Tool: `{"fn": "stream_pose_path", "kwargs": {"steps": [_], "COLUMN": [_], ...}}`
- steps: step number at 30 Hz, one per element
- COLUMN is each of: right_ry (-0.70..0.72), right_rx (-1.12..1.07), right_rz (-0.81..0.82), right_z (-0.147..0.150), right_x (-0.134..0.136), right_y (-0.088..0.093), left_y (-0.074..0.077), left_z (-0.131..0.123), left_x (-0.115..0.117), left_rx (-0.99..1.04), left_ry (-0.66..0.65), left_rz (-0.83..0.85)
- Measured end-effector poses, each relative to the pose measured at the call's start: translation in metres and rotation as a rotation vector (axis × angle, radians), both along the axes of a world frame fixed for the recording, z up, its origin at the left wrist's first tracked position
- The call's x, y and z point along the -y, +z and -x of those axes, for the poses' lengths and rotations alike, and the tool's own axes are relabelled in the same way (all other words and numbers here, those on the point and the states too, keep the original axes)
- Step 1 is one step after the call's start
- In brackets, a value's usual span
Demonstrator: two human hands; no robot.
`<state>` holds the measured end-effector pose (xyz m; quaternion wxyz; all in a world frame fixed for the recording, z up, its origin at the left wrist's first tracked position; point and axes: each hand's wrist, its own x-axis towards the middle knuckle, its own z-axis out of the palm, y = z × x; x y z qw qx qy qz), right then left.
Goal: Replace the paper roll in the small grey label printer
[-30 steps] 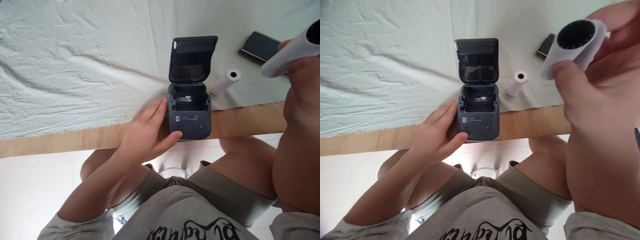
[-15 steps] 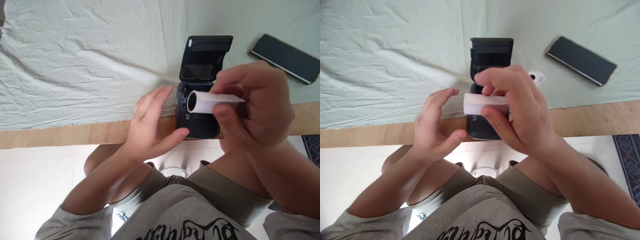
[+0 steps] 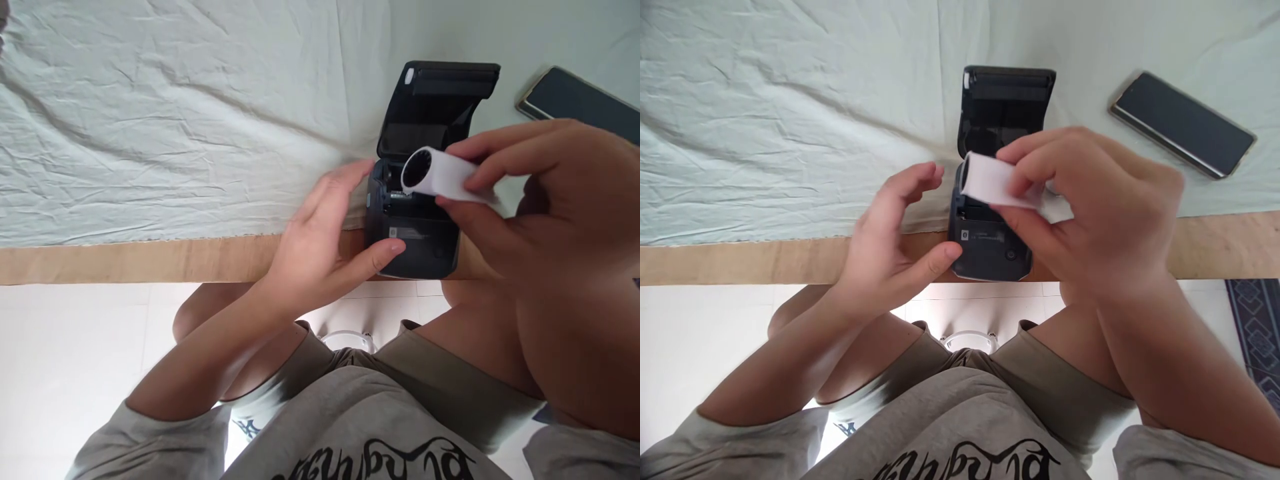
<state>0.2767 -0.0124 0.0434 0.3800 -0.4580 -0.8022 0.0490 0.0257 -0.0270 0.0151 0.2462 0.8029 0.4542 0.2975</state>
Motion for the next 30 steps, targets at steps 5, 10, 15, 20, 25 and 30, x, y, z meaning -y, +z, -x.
{"fn": "stream_pose_path", "kwargs": {"steps": [5,10,15,20,25,30], "right_ry": [-0.143,-0.138,-0.163,-0.111,-0.003,0.072], "right_rx": [0.190,0.215,0.200,0.150,0.163,0.189], "right_rz": [0.039,0.028,0.030,0.126,0.195,0.087], "right_z": [-0.007,-0.004,-0.006,-0.007,-0.011,-0.015], "right_x": [-0.008,-0.013,-0.016,-0.021,-0.028,-0.020], "right_y": [-0.007,-0.011,-0.010,-0.014,-0.008,0.001], "left_y": [-0.005,-0.013,-0.017,-0.015,-0.018,-0.022], "left_z": [0.001,0.003,0.003,0.002,0.002,0.002], "left_x": [-0.002,0.000,-0.001,-0.002,0.001,0.002], "left_rx": [-0.120,-0.172,-0.206,-0.222,-0.223,-0.207], "left_ry": [-0.079,-0.145,-0.192,-0.170,-0.164,-0.151], "left_rz": [0.185,0.106,0.015,0.020,-0.010,-0.019]}}
